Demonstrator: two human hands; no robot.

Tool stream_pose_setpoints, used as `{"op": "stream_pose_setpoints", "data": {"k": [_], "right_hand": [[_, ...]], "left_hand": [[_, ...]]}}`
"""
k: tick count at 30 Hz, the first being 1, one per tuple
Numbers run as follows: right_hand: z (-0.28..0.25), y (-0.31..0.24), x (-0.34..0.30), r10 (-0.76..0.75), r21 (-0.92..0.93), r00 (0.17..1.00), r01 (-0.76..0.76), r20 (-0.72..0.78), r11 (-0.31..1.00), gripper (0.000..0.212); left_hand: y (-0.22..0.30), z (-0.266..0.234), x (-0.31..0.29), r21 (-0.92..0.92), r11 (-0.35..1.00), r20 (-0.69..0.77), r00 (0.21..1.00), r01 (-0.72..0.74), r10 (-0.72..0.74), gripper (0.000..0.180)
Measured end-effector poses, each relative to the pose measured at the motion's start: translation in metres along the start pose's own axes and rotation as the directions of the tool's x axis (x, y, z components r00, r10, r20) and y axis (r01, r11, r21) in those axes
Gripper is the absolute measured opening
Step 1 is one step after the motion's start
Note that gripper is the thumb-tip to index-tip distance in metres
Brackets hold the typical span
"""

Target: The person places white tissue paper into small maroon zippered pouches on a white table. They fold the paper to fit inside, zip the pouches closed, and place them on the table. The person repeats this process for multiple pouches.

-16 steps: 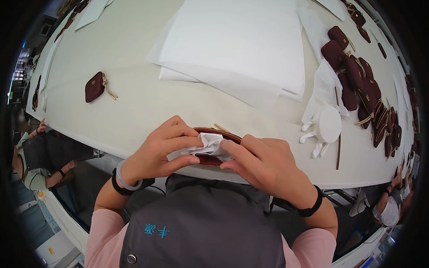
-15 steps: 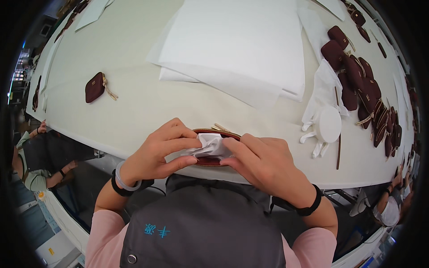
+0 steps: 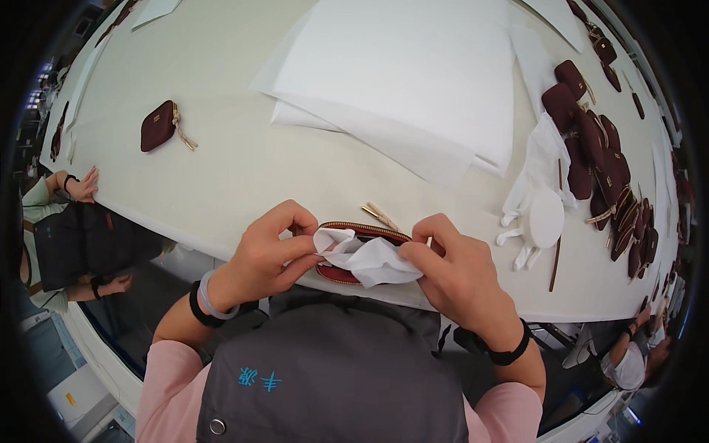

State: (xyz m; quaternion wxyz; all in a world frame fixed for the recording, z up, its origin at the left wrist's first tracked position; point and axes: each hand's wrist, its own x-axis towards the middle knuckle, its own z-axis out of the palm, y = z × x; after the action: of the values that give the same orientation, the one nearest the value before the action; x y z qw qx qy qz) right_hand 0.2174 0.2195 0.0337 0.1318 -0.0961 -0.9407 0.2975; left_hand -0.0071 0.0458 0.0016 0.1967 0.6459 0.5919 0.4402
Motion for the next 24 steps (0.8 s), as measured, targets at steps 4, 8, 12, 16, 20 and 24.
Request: {"op": "stream_pose_setpoints", "data": {"k": [4,8,12,16,20,24], "right_hand": [[0.002,-0.001,-0.001,-0.207,0.046,0.978,0.206,0.021,0.978,0.028],[-0.005,-0.012,-0.002,-0.076,-0.143,0.977,0.105,0.198,0.984,0.032],[-0.016,-0.024,-0.002,0.055,-0.228,0.926,0.034,0.374,0.973,0.034],[-0.021,-0.02,-0.001,0.08,-0.169,0.902,-0.008,0.423,0.986,0.03],[-0.022,-0.017,-0.001,0.075,-0.139,0.889,-0.013,0.452,0.99,0.026],[-0.018,-0.012,-0.001,0.009,-0.047,0.928,0.009,0.373,0.999,0.022]], "left_hand": [[0.006,0.001,0.007,0.123,0.988,0.105,0.992,-0.089,0.076,0.02],[0.019,-0.015,0.011,0.286,0.955,0.39,0.92,-0.078,-0.042,0.036],[0.022,-0.019,0.021,0.425,0.905,0.691,0.646,-0.001,-0.324,0.046],[0.006,-0.016,0.013,0.299,0.952,0.481,0.872,-0.069,-0.088,0.045],[-0.004,-0.019,0.006,0.156,0.987,0.379,0.925,-0.047,-0.016,0.045],[-0.012,-0.017,0.005,0.115,0.98,0.371,0.922,-0.164,0.11,0.04]]}}
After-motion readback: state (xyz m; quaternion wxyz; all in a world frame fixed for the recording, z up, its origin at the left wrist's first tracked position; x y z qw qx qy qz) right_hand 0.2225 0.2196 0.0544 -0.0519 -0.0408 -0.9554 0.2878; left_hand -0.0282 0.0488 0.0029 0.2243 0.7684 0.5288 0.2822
